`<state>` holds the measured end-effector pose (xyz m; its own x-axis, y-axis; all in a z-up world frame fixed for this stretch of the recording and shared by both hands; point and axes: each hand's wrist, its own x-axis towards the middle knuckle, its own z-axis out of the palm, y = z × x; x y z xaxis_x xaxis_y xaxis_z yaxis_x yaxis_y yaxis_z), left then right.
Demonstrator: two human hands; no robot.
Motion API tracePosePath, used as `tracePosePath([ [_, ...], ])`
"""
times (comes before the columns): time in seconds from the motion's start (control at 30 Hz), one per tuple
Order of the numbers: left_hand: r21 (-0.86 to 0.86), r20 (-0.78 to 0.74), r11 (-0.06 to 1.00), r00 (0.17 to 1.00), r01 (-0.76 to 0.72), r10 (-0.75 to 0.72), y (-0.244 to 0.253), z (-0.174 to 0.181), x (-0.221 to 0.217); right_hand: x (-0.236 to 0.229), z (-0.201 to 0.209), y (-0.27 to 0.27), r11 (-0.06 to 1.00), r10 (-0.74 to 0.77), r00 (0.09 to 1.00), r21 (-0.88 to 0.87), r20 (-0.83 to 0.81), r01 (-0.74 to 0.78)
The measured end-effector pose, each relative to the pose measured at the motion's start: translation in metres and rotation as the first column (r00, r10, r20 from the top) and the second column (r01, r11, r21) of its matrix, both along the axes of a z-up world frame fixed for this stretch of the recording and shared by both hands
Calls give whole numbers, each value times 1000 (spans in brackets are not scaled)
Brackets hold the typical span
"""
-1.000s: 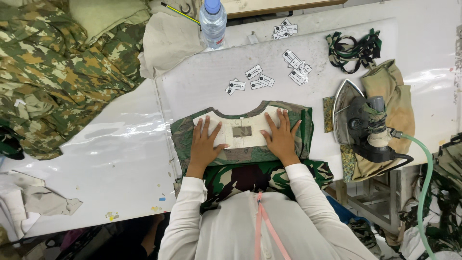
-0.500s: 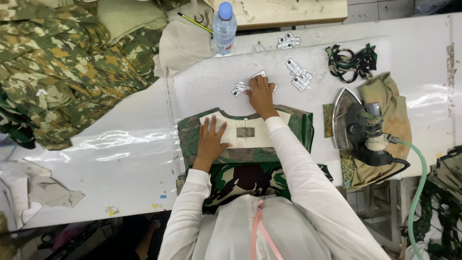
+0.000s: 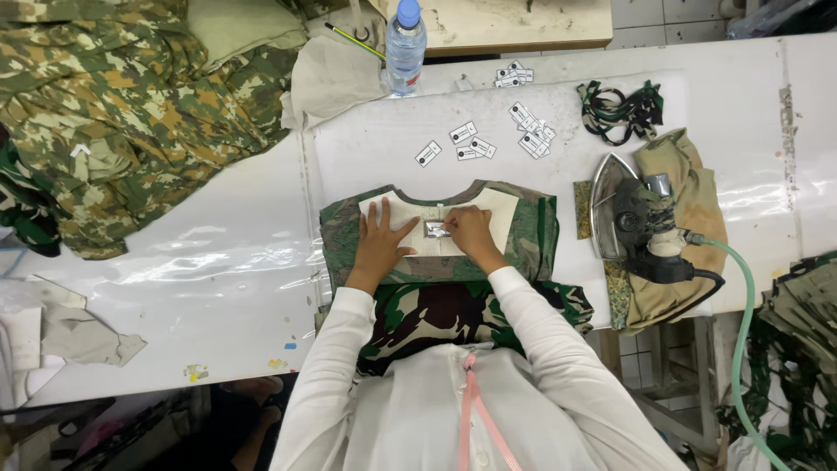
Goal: The person irons a camouflage-patterned garment on a white table. They repeatedly place a small rectangular label on the garment, iron over it, and then remove the label. This process is repeated multiple times throughout the video.
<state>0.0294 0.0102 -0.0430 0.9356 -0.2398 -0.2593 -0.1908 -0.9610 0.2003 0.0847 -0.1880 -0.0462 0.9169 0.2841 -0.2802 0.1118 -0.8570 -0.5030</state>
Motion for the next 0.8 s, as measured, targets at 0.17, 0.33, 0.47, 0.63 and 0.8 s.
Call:
tracePosePath([
  [0.17,33,20,996,996,83,-83,-2,-2,-1,-4,-17,0,999,-47,995,15,84,46],
  [0.33,66,-16,989,991,132,-131,-2,3,0,-3,-3,-3,997,-60,995,-52,85,65],
  [0.47,53,-52,990,990,132,-130,-2,9,4,12,57,-66,943,-268,898,-96,348,319],
  [0.63,38,-102,993,989,109,-105,-2,12,1,12,133,-186,736,-416,717,-255,559,627],
  [0.8,22,-150,995,985,95,-91,-3,12,2,31,76,-276,793,-425,861,-343,280,503],
])
